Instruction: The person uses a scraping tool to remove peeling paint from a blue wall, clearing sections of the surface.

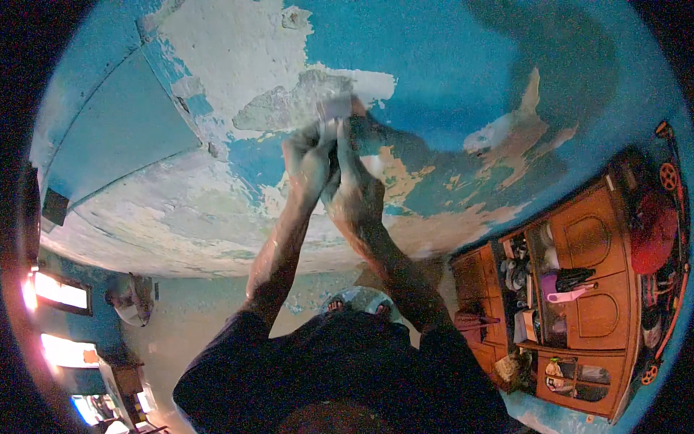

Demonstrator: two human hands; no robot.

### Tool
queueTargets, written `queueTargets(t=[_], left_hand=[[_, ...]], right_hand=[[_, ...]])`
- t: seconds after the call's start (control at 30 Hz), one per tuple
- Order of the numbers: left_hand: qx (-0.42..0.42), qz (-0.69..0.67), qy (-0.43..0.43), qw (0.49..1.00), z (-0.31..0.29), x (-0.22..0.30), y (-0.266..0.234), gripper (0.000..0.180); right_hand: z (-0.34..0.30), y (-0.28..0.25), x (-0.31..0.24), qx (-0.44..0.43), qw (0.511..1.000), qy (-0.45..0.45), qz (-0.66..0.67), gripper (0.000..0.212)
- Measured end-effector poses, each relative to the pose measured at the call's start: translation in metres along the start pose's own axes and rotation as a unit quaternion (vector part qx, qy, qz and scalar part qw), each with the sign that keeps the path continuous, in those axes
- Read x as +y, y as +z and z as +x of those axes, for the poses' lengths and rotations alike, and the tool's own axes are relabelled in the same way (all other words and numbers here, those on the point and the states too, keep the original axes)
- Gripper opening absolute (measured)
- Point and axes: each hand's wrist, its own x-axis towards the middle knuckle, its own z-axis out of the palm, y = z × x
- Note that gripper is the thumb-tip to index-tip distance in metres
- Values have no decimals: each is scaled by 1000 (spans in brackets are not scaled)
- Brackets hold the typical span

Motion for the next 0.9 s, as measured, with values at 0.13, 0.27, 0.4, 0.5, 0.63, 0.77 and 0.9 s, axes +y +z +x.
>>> queueTargets(t=[0.13,0.27,0.4,0.5,0.63,0.77,0.9], left_hand=[[-1,4,-39,999,6,15,2,15],[15,-17,19,1000,9,20,-3,18],[29,-4,20,999,20,26,-5,18],[20,73,41,996,11,20,-6,20],[15,129,-2,991,-13,-8,-7,21],[-10,218,40,975,4,23,7,21],[-14,232,94,968,0,0,15,25]], right_hand=[[10,-8,-12,-47,996,68,-31,77],[13,-4,-13,-44,998,23,-23,76],[28,-3,-19,-48,998,10,-25,79],[17,-5,-18,-75,996,56,-10,80],[-19,20,15,-37,997,74,3,82],[4,16,19,30,999,-8,43,66],[-6,9,30,37,998,-54,-4,65]])
